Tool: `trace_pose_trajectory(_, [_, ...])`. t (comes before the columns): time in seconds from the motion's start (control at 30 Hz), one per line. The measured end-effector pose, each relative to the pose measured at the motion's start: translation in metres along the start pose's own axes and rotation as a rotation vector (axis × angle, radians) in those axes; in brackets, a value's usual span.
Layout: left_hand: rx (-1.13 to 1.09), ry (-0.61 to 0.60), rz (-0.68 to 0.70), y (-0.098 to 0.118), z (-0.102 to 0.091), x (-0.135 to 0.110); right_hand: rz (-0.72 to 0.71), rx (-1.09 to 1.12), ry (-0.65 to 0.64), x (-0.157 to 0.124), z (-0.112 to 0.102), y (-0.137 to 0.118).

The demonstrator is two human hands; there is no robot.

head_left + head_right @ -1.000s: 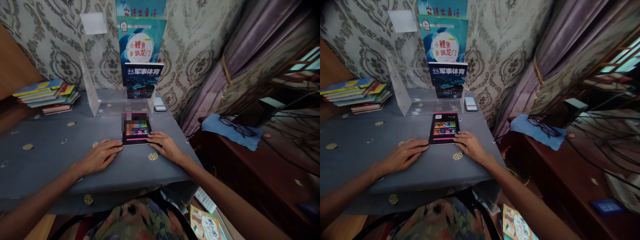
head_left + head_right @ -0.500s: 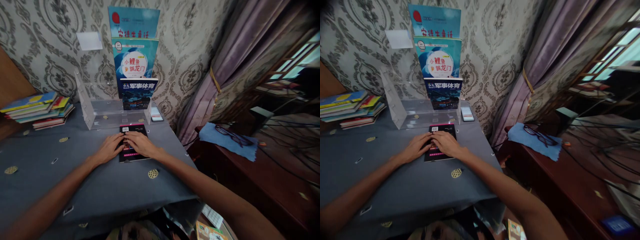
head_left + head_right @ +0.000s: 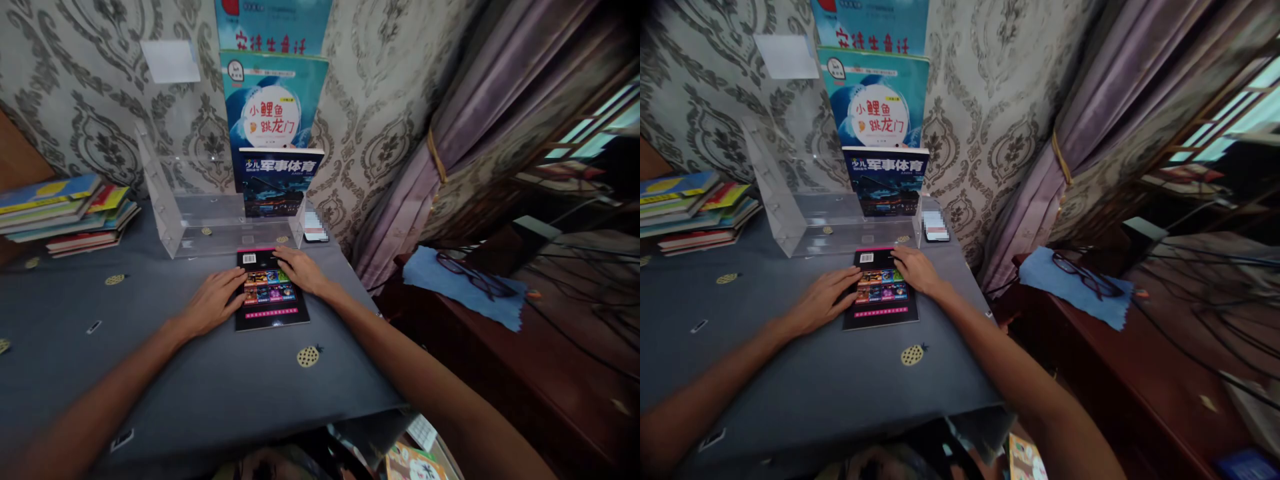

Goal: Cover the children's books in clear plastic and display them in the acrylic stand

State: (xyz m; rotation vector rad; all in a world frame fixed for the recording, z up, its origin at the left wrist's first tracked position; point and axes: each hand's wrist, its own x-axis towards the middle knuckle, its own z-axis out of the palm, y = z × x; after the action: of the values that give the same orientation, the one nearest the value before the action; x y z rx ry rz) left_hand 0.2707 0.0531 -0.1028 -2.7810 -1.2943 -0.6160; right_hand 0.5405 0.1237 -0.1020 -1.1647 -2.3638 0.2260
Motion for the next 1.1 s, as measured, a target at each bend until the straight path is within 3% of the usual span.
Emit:
trace_pose_trajectory(0.1, [0.016,-0.013,-0.005,0.001,-0.002,0.001,0.011,0.023,0.023,-0.006,-0.002,0.005])
trace_pose_trajectory(0.23, [-0.006,-0.026,-0.012,0.001,-0.002,0.002,0.029,0.035,0.000,-0.019,-0.003,-0.006])
trace_pose_trajectory(0.57, [-0.020,-0.055,-0.063,0.002,-0.002,0.002,-0.017,0.038,0.008,-0.106,-0.025,-0.054])
trace_pose_trajectory(0.7, [-0.009,-0.072,-0.088,0.004,-0.004,0.002,-0.077,0.075,0.046,-0.128,-0.032,-0.068])
trace_pose_trajectory(0.87, [-0.003,-0.083,-0.097,0.003,-0.005,0.002,-0.126,0.145,0.123,-0.135,-0.035,-0.073])
trace_pose_trajectory(1.1, [0.013,-0.064,-0.076,0.002,-0.004,0.001,-0.122,0.083,0.093,-0.132,-0.033,-0.068])
